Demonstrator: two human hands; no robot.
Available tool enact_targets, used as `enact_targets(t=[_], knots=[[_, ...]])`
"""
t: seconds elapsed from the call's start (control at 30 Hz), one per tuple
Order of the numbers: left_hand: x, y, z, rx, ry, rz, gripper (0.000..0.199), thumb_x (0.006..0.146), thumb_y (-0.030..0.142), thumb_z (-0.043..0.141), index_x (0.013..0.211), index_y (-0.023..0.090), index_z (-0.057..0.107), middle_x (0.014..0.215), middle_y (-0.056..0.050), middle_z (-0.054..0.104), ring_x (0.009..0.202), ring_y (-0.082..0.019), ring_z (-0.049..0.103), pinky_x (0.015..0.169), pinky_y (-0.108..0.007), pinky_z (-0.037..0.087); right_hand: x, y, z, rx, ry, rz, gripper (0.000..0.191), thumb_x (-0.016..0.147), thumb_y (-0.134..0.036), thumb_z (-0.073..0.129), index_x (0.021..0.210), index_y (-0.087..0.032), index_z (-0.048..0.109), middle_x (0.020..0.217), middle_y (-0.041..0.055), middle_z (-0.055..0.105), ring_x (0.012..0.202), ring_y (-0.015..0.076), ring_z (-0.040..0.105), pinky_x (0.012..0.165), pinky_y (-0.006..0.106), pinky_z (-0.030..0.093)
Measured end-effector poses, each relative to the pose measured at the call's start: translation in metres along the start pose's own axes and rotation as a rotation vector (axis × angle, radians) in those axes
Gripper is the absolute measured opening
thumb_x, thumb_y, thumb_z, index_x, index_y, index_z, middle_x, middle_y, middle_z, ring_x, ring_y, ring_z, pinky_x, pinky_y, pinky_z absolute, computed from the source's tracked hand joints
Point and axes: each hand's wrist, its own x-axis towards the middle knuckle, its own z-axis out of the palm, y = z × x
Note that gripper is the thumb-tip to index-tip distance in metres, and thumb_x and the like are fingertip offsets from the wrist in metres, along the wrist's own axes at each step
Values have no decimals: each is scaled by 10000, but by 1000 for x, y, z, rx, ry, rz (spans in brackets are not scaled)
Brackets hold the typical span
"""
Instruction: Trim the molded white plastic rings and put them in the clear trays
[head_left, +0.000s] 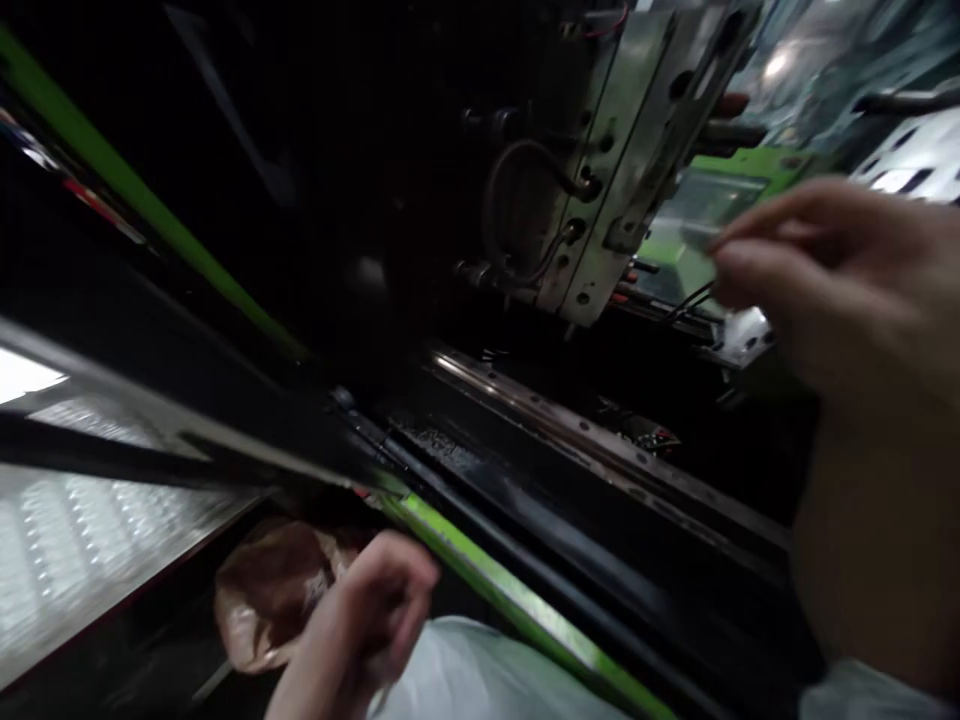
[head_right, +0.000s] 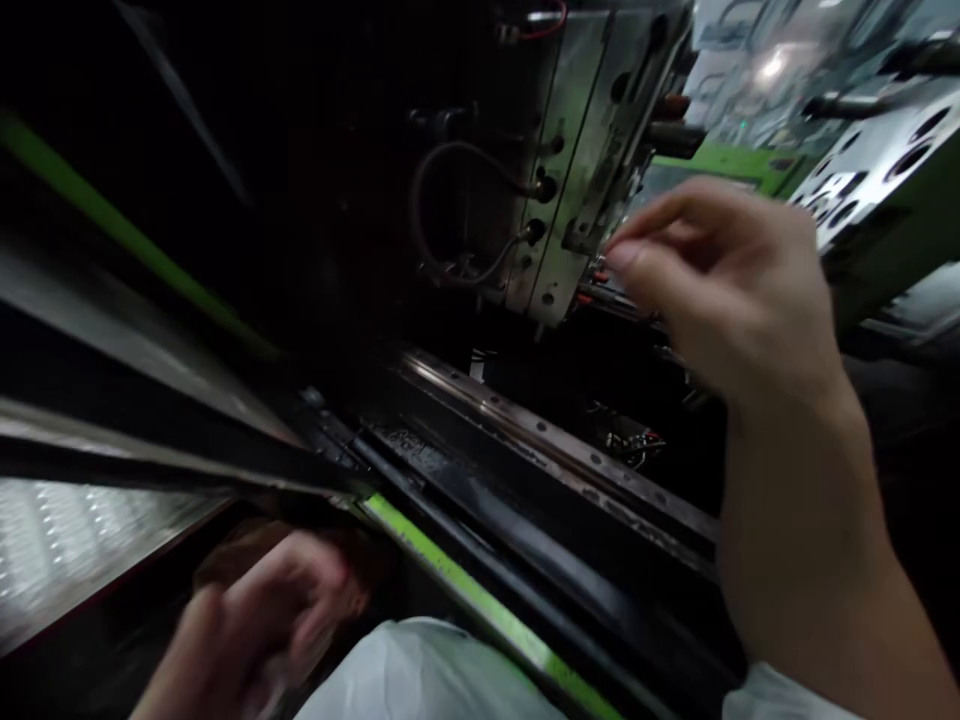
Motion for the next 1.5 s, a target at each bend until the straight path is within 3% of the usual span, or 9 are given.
enact_targets(t=[0.07,0.13,0.27,0.43,0.67,0.93,1.07,1.23,1.5], knots=[[16,9,8,-7,-98,28,798,791,939,532,996,179,658,734,-2,424,552,-81,287,468,-210,166,-69,-56,22,99,-328,33,142,745,-331,901,854,-387,829,713,51,690,580,151,597,524,388,479],[35,18,18,20,-175,17,868,784,976,464,1079,178,634,764,-8,462,513,-70,277,446,-214,130,-123,-91,53,185,-502,87,292,681,-263,948,884,-433,823,790,41,730,669,214,670,621,424,585],[50,25,26,70,-236,43,943,751,1009,442,1128,162,608,800,-23,499,516,-82,353,435,-199,181,-181,-100,107,53,-517,-115,113,915,-226,748,954,-316,805,876,37,752,827,216,716,770,393,612],[36,24,10,66,-208,-16,887,711,923,652,1112,132,634,821,-24,515,545,-90,425,427,-178,288,-207,-86,129,-91,-426,-325,145,1018,-143,610,1033,-150,755,954,86,751,878,188,703,807,336,599],[25,24,-25,-66,-212,-43,378,806,337,859,1088,148,692,998,-70,677,858,-175,647,768,-249,578,-220,-85,136,52,-96,-275,104,970,-104,689,1025,-175,743,852,56,722,746,140,665,670,279,576],[33,13,-24,320,-262,212,205,899,389,826,912,193,770,863,-14,706,810,-110,608,747,-152,495,-216,-67,131,122,-76,-234,53,922,-120,758,964,-146,739,847,70,716,760,153,668,686,294,586],[47,14,-18,330,-317,140,202,923,393,799,891,199,750,883,-11,678,817,-108,579,765,-161,480,-210,-61,117,165,-61,-128,233,888,-193,823,1095,-140,727,971,100,742,859,179,712,769,307,627],[63,21,-2,325,-374,60,337,869,480,830,850,163,720,794,-24,600,752,-122,505,693,-181,452,-193,-53,98,105,-129,-204,236,916,-182,781,1133,-109,723,1013,130,748,890,198,695,822,334,621],[73,36,30,214,-260,-138,504,682,599,935,811,168,709,762,-38,585,741,-157,520,682,-220,490,-161,-40,85,376,-220,-91,258,862,-298,844,1041,-129,769,923,85,762,787,152,699,724,240,600]])
